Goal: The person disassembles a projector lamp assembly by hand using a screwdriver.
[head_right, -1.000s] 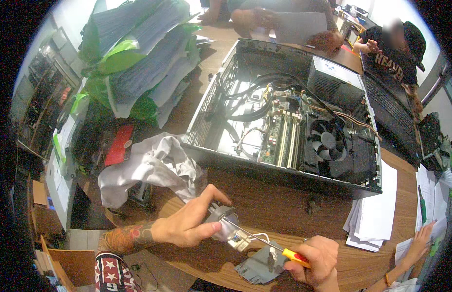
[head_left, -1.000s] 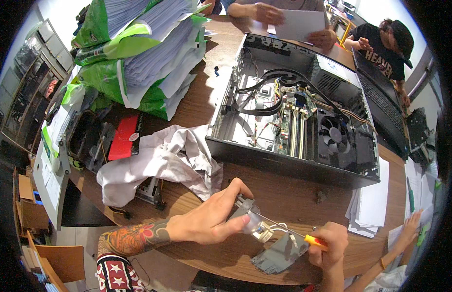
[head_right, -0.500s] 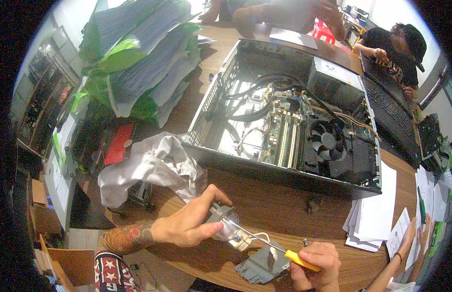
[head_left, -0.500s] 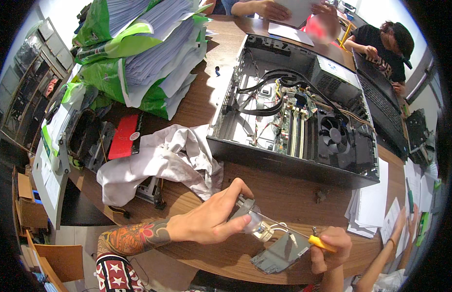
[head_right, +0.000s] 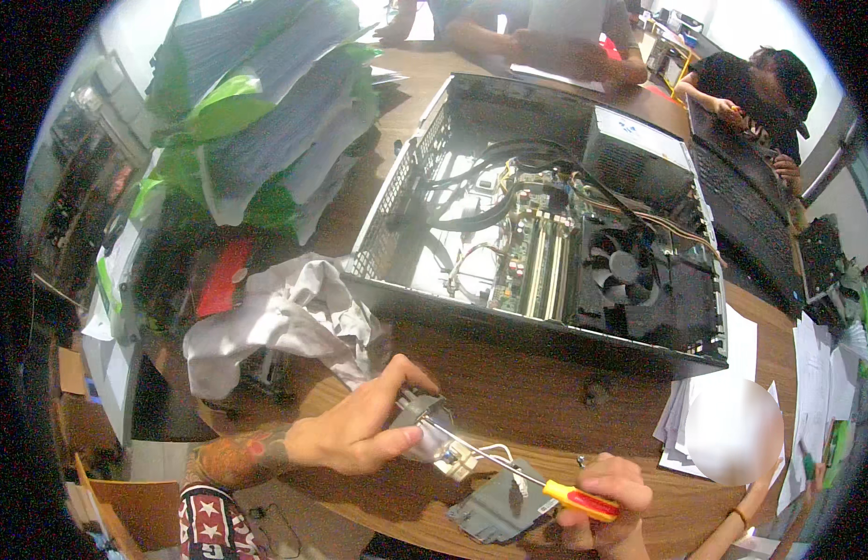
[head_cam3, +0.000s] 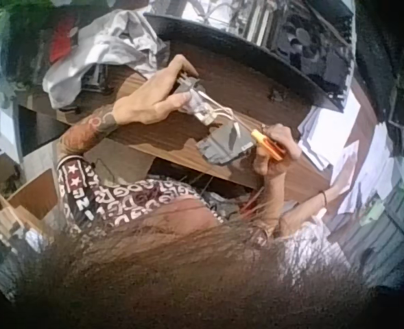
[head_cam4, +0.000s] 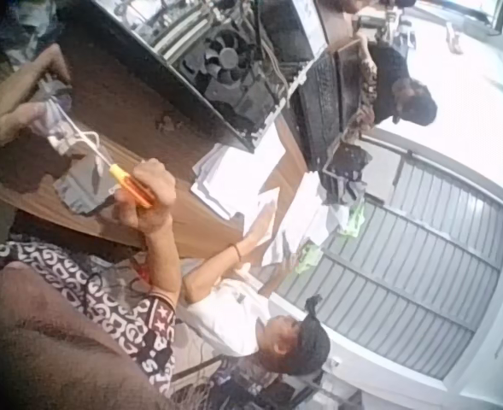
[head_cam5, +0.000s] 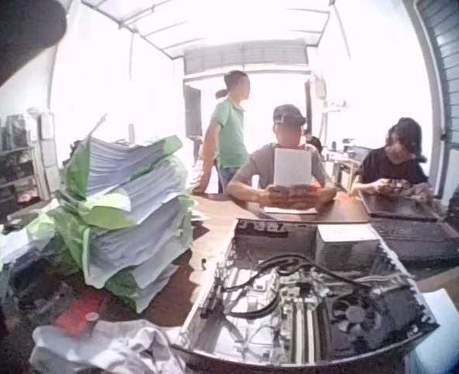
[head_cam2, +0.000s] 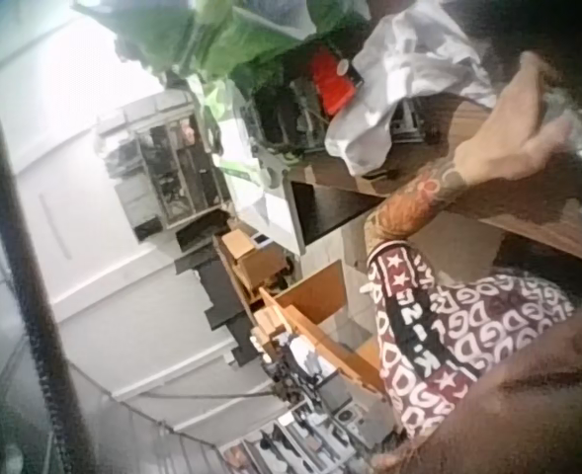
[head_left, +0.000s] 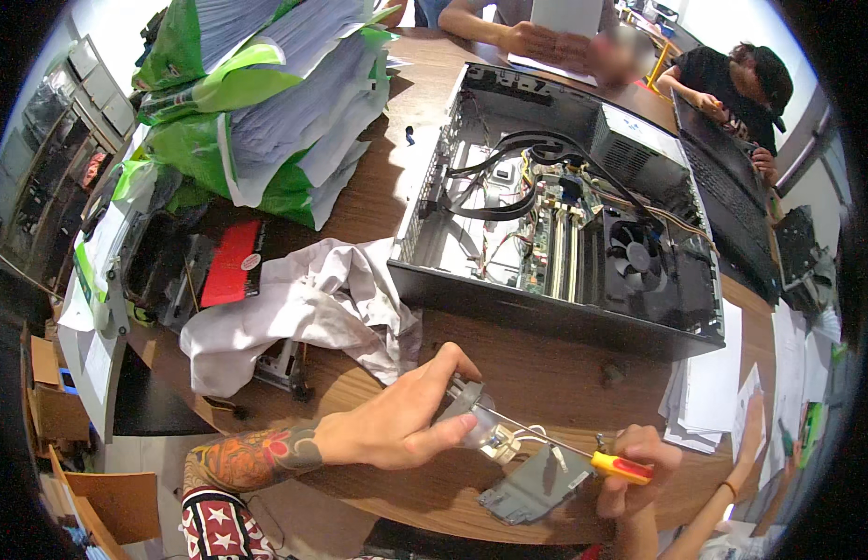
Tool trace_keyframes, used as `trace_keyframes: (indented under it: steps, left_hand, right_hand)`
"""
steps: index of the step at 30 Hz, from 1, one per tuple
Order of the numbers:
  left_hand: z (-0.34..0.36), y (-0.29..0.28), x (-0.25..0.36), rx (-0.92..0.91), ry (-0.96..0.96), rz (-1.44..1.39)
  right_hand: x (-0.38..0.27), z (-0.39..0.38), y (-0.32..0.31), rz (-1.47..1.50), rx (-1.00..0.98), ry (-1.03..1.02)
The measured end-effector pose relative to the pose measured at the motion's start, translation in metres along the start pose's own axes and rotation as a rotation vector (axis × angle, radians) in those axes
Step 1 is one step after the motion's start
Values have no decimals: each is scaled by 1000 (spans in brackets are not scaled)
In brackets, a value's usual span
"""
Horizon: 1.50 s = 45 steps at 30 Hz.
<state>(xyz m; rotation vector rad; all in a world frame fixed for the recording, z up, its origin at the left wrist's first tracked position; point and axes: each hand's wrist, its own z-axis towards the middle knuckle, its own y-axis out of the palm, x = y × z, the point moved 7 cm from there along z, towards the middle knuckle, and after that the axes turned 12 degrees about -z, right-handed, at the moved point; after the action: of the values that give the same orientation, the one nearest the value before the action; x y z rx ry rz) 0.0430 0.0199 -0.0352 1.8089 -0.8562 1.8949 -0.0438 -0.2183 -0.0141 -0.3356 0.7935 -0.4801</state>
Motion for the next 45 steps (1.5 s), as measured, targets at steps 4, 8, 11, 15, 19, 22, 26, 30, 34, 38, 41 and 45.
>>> trace_keyframes:
  steps: [4,8,11,15,19,22,26,30,34,38,41,45]
  left_hand:
    - [5,-2,1,19,178,56]
    - [-4,-15,-1,64,43,88]
    - [-6,-12,6,114,-10,31]
    - [-1,-7,7,131,-20,27]
    - [-7,-8,3,209,-14,38]
    - [-1,-4,10,187,-43,14]
    - [0,-6,7,166,-42,2]
    - [-1,-11,5,171,-52,6]
    - [-2,-12,5,169,-75,-37]
    - [-1,-12,4,180,-48,46]
    - [-2,-10,8,155,-69,-12]
    - [-3,-9,12,118,-132,-32]
  right_hand:
    - [-8,10,-1,14,-131,-100]
    - [-6,21,15,54,-280,-45]
    - [-16,23,8,-36,-173,-131]
    - [-13,25,-1,-192,-196,-178]
    - [-7,32,0,-112,-99,81]
    - [-2,18,2,-126,-105,28]
    - [-8,19,5,-153,-133,-158]
    - [-15,25,7,-146,-129,-151]
    - [-18,27,10,-200,-188,-87]
    - [-21,23,13,-301,-301,-183]
    - [-22,22,15,-321,-295,-186]
    - [-13,20,11,-207,-175,-93]
